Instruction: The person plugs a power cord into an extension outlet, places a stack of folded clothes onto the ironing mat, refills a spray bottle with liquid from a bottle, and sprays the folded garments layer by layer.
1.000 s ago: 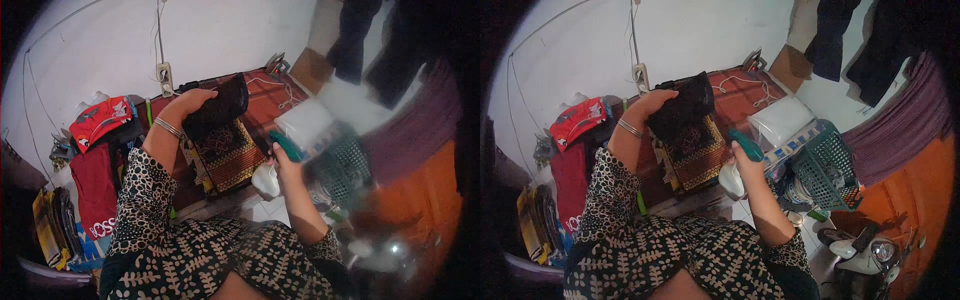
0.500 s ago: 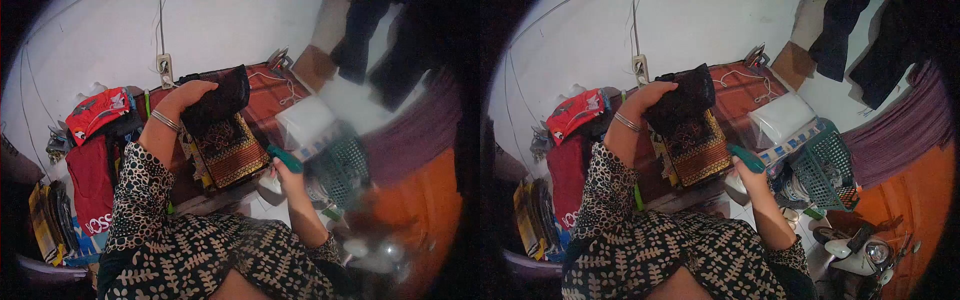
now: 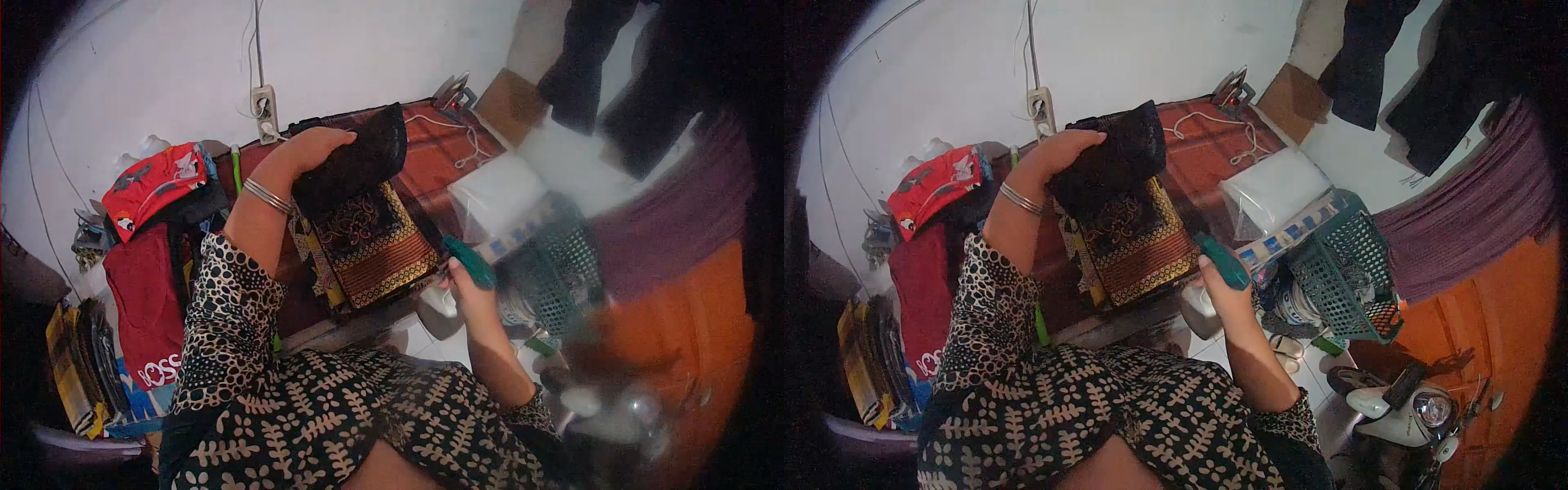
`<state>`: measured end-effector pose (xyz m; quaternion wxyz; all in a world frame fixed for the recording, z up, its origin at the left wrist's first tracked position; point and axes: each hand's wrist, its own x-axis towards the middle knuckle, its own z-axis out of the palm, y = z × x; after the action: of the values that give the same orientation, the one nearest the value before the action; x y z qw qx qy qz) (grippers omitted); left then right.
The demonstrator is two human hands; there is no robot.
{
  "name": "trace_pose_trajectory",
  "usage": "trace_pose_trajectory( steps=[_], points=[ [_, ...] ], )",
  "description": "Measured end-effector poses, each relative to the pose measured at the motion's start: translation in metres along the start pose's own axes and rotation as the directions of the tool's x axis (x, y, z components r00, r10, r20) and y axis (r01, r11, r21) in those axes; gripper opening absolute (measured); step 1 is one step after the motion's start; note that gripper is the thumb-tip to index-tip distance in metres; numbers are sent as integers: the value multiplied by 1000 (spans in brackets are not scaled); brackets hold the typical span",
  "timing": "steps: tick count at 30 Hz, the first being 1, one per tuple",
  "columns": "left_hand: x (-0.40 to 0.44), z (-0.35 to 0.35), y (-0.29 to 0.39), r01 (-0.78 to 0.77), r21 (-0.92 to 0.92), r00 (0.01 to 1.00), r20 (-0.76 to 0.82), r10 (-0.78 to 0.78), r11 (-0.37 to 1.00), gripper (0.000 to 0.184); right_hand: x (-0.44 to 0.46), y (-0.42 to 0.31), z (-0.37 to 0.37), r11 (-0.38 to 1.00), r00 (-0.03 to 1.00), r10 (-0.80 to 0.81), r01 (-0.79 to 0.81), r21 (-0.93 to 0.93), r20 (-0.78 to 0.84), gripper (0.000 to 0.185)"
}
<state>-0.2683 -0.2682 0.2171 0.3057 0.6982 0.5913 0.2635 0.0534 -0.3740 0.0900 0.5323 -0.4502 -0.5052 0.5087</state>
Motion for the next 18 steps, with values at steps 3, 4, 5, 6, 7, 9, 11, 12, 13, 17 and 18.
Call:
trace_pose_trajectory(
  steps=[3,4,5,6,7,9,11,12,13,17,18],
  points=[
    [0,-1,-6,-170,178,985,4,172,969,42,-3,0,-4,998,999,-38,40,-45,31,27],
    [0,0,-7,-167,178,986,4,169,970,42,-5,-1,-8,997,997,-15,20,-72,73,26],
    [1,2,-7,-161,125,987,15,161,979,41,-8,-1,-12,995,993,10,1,-98,113,26],
    [0,4,-10,-157,97,988,21,156,983,40,-12,2,-17,995,993,12,-1,-97,115,26],
    [0,6,-12,-152,69,988,28,151,986,40,-16,7,-24,992,994,25,-12,-122,108,25],
    [1,9,-20,-327,201,945,35,326,924,37,-21,29,-50,990,990,25,-6,-140,141,23],
    [-5,16,-6,-216,113,976,58,211,970,35,-30,31,-62,982,995,7,13,-191,103,22],
    [-7,19,-1,-96,29,991,91,93,995,33,-34,32,-67,970,998,-14,30,-240,69,22],
    [-6,22,-6,-95,26,991,93,92,995,33,-36,32,-70,966,998,-35,45,-255,43,24],
    [-4,56,-17,-513,511,853,208,480,690,33,-41,18,-74,999,993,-17,13,-33,-118,33],
    [-10,73,-10,-514,611,853,291,434,602,34,-41,16,-75,999,993,-16,12,-31,-118,33]
  ],
)
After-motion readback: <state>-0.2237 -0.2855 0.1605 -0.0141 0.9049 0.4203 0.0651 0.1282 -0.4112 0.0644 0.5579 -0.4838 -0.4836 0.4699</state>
